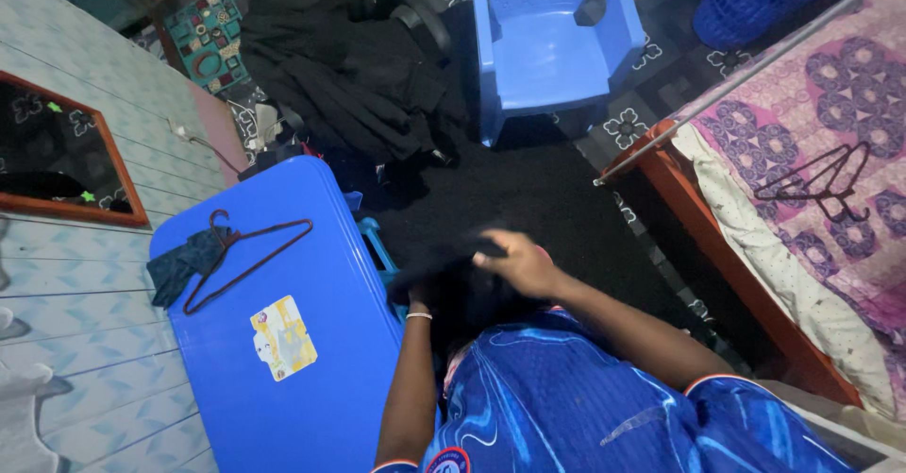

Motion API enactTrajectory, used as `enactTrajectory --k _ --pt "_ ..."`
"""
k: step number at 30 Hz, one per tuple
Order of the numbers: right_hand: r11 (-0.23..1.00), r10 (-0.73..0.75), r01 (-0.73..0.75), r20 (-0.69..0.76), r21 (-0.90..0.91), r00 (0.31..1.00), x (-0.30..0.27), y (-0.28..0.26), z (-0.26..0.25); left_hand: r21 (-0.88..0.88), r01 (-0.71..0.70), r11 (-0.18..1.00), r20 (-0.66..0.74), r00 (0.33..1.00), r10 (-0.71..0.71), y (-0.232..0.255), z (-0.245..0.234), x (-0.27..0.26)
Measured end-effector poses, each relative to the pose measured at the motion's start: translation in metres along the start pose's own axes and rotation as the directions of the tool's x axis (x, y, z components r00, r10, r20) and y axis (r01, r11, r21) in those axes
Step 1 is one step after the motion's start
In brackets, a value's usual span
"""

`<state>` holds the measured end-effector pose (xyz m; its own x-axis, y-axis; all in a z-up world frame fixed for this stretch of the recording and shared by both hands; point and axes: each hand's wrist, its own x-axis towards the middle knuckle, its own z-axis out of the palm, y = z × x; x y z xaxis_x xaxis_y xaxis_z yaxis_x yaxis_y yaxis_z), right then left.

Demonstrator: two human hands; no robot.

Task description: The person removes a black jacket from a wardrobe, places it on a table, and then handles a clothes hanger and a blue cloth.

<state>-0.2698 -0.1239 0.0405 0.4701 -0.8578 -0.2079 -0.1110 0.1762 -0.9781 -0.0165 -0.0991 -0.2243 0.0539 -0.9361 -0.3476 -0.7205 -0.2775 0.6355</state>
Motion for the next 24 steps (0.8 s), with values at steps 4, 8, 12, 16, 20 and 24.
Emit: enactTrajectory --k 4,8,12,16,20,24 --pt "0.988 -0.055 0.087 0.239 -0.124 0.97 -0.007 0.006 0.019 -0.097 0.068 0.993 0.112 0.992 -0.057 0.006 0.012 -0.008" --pt "0.93 -0.181 0.276 0.352 -0.242 0.919 -0.017 0.0 0.024 -0.16 0.107 0.981 0.16 0.984 -0.081 0.013 0.021 -0.012" --pt "0.934 -0.188 0.321 0.552 -0.156 0.813 -0.03 -0.019 0.028 -0.209 0.136 0.968 0.188 0.977 -0.097 0.018 0.027 -0.013" --pt "0.947 -0.228 0.318 0.618 -0.038 0.753 -0.033 -0.031 0.029 -0.232 0.151 0.961 0.212 0.972 -0.102 0.019 0.026 -0.014" --pt "0.948 -0.247 0.319 0.603 -0.013 0.758 -0.03 -0.028 0.026 -0.258 0.168 0.952 0.226 0.968 -0.109 0.021 0.026 -0.015" --pt "0.948 -0.219 0.308 0.542 -0.078 0.812 -0.024 -0.017 0.02 -0.28 0.181 0.943 0.243 0.964 -0.113 0.021 0.025 -0.015"
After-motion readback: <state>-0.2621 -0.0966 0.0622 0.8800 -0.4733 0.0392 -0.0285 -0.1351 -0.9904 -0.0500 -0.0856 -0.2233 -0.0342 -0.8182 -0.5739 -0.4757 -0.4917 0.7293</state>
